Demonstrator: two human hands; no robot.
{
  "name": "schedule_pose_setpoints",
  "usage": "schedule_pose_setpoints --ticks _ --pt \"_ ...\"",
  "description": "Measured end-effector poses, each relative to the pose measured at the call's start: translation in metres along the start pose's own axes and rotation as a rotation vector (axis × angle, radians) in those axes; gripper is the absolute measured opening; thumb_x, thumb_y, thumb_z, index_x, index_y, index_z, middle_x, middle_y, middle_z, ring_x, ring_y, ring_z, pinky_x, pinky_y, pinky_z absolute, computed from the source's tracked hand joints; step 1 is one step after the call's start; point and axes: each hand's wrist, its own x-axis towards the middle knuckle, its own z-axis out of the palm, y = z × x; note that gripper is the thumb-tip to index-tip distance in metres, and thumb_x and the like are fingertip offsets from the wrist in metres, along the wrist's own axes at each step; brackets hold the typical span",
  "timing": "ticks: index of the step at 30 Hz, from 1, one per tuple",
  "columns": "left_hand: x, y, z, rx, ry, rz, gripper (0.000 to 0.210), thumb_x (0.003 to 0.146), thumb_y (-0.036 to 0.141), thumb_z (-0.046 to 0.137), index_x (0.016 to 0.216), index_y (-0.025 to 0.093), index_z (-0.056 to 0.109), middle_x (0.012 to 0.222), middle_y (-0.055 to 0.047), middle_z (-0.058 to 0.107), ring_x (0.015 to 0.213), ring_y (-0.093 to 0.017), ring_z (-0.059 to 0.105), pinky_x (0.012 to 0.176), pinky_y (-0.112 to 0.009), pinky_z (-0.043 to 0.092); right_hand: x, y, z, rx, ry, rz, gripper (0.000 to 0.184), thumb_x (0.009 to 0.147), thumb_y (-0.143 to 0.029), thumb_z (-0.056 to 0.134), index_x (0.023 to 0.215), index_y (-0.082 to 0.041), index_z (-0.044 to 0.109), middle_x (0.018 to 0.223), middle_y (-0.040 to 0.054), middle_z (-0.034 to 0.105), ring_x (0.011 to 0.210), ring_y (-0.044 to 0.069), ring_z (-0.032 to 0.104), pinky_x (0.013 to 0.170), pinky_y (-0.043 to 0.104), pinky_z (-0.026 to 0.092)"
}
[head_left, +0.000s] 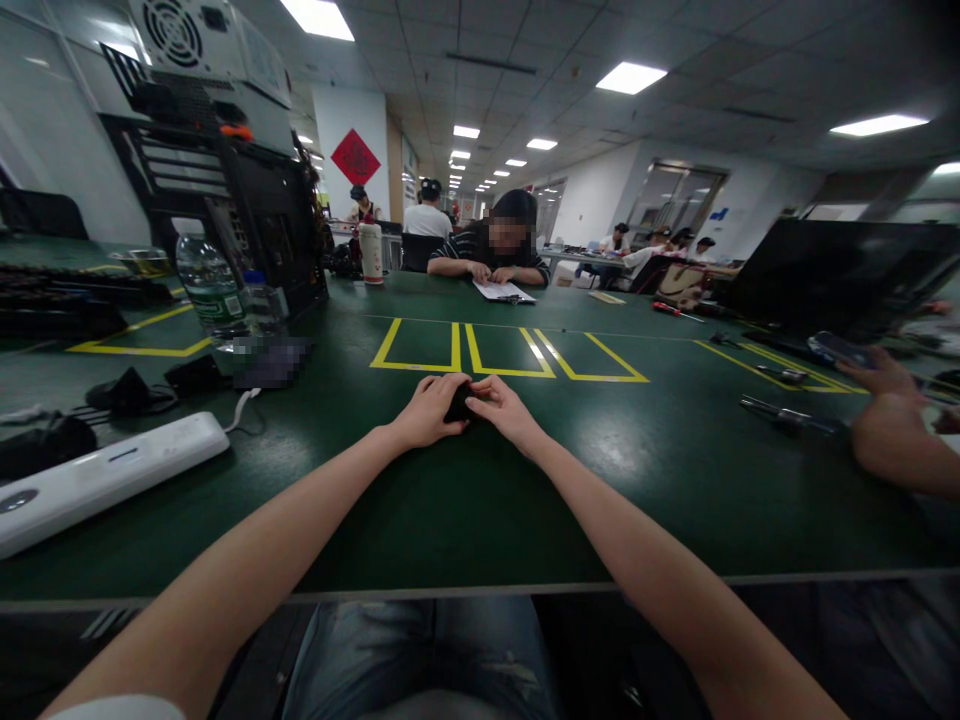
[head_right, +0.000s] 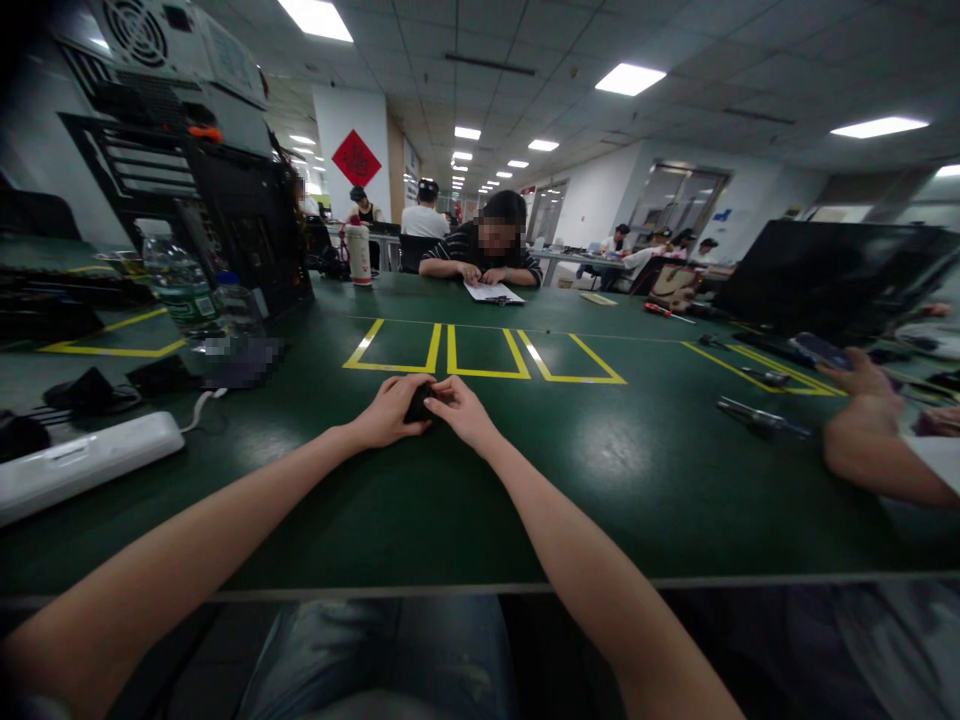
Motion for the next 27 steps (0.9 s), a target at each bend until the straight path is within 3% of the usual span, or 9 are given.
schedule_pose_setpoints --ticks 3,7,17,22,27 --pt "0.0000 0.0002 -0.0002 0.001 -0.005 0.000 0.060 0.065 0.026 0.059 0.117 0.022 0.029 0.114 -0.006 0.046 0.105 -0.022 0.044 0.095 -0.041 0.024 0.0015 0.0014 0.0009 -0.019 0.021 -0.022 0.026 0.066 -0.029 0.060 0.087 -0.019 0.048 0.091 0.0015 0.052 0.090 0.014 0.051 0.081 0.033 0.043" --pt "0.0003 0.0001 -0.0006 -0.008 -0.005 -0.014 0.061 0.065 0.026 0.060 0.117 0.023 0.029 0.114 -0.005 0.046 0.105 -0.023 0.044 0.095 -0.042 0.024 0.0037 0.0062 -0.0009 -0.018 0.046 0.061 0.036 0.065 -0.030 0.062 0.095 -0.018 0.048 0.100 0.0043 0.052 0.095 0.016 0.050 0.085 0.036 0.041" --pt "-0.0003 0.0006 -0.0016 -0.029 -0.009 -0.010 0.059 0.065 0.025 0.059 0.117 0.023 0.030 0.114 -0.005 0.046 0.106 -0.023 0.044 0.095 -0.043 0.022 -0.0020 0.0018 -0.0046 0.045 -0.083 0.043 0.039 0.060 -0.023 0.066 0.093 -0.021 0.046 0.097 0.0010 0.053 0.093 0.015 0.053 0.087 0.036 0.040" --pt "-0.0001 -0.0003 -0.0012 -0.028 -0.007 -0.007 0.060 0.065 0.025 0.059 0.117 0.023 0.030 0.115 -0.006 0.046 0.106 -0.023 0.044 0.096 -0.042 0.023 -0.0027 0.0003 -0.0026 -0.012 -0.019 0.021 0.029 0.066 -0.030 0.061 0.090 -0.021 0.047 0.094 0.0014 0.053 0.092 0.015 0.051 0.083 0.035 0.042" --pt "0.0005 -0.0009 0.0008 -0.014 -0.004 -0.016 0.060 0.064 0.026 0.060 0.116 0.023 0.030 0.114 -0.005 0.046 0.106 -0.023 0.044 0.095 -0.042 0.024 0.0011 0.0058 -0.0025 -0.012 0.003 0.040 0.035 0.065 -0.029 0.062 0.095 -0.021 0.048 0.096 0.0027 0.054 0.093 0.015 0.051 0.084 0.035 0.041"
